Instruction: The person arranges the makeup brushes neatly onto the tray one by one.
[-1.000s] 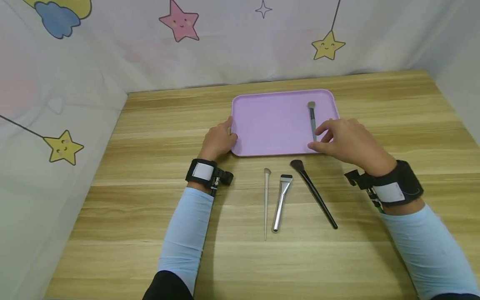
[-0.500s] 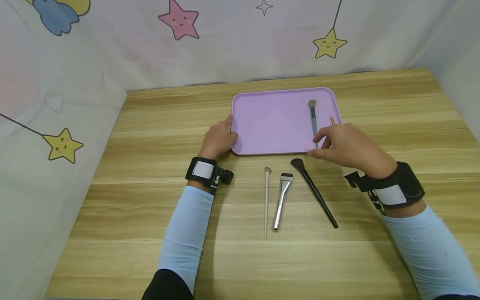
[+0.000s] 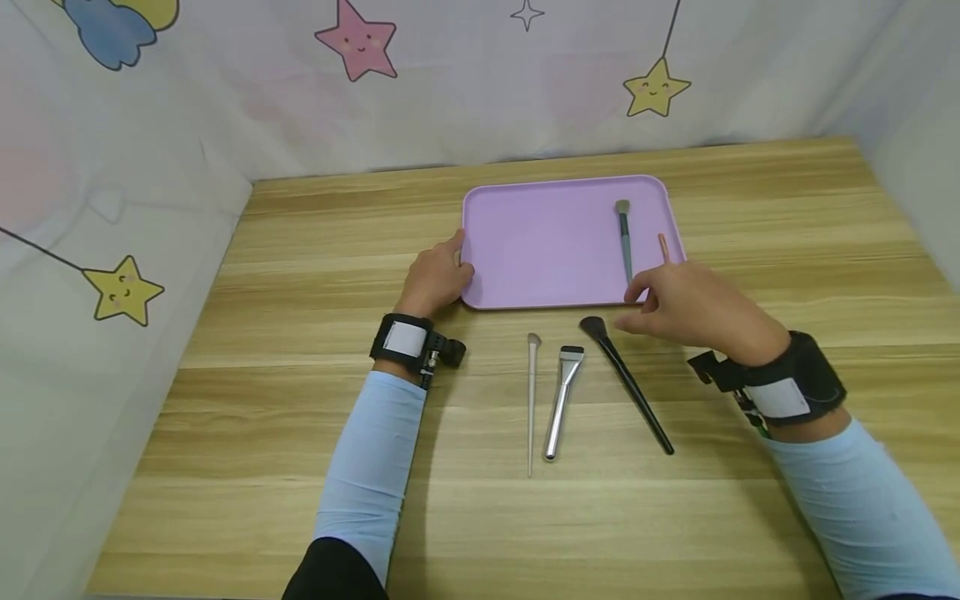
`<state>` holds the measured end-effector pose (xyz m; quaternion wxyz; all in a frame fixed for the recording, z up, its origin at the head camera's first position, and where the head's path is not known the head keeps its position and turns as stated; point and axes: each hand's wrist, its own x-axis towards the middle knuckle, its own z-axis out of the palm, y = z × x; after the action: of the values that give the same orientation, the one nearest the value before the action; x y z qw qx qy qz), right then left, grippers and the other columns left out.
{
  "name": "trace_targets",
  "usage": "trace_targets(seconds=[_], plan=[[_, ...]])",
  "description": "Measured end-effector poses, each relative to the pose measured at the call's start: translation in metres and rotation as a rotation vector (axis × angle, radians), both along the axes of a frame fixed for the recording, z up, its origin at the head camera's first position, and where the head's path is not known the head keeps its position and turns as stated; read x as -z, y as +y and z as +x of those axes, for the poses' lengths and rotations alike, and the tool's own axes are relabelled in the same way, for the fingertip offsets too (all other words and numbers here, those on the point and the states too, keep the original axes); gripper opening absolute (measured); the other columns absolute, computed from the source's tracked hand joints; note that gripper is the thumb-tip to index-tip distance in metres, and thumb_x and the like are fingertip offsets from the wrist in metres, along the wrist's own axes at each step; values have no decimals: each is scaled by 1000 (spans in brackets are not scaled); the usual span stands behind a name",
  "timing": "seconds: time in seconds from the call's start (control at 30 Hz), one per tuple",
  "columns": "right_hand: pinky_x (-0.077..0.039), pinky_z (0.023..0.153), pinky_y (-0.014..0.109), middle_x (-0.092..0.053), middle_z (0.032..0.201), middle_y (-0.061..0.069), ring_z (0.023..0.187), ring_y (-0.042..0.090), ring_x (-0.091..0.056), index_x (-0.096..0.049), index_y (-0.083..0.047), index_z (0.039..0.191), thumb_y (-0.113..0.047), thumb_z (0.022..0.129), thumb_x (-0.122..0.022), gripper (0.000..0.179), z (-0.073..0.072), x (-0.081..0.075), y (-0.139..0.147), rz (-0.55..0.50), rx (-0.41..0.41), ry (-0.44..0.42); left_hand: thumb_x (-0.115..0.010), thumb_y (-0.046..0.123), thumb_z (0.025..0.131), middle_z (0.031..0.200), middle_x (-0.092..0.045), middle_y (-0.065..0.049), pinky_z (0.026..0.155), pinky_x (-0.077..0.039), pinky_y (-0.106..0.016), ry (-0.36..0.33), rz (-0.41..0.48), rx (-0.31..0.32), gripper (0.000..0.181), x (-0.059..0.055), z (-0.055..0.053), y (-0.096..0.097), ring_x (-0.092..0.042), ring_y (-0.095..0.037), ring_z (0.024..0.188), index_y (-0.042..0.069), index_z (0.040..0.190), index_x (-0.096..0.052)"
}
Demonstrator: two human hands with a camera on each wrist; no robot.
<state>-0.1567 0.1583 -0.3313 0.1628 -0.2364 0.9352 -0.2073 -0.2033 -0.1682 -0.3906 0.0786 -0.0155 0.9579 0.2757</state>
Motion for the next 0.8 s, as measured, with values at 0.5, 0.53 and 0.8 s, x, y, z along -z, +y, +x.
trace_targets(seconds=[0.5, 0.53, 0.8], plan=[[-48, 57, 33, -71, 80, 4, 66, 17, -60, -74, 4, 102, -31, 87, -79, 38, 7, 3, -3, 30, -25, -12, -51, 20, 97, 151, -47, -15, 62, -35, -34, -6, 2, -5, 65, 0, 0, -1, -41, -23, 68, 10, 159, -32], [-48, 57, 33, -72, 81, 4, 66, 16, -61, -74, 3, 103, -32, 88, -79, 39, 7, 3, -3, 39, -24, -19, -51, 20, 97, 152, -46, -15, 62, -35, -34, -4, 2, -6, 65, 0, 0, -1, -41, -23, 68, 10, 159, -32], [-47, 56, 33, -70, 79, 2, 64, 15, -58, -75, -2, 97, -36, 87, -78, 35, 10, 5, -3, 87, -44, -37, -51, 20, 97, 151, -47, -16, 61, -35, -33, 3, 12, -5, 66, 0, 0, -1, -38, -22, 64, 9, 159, -31]])
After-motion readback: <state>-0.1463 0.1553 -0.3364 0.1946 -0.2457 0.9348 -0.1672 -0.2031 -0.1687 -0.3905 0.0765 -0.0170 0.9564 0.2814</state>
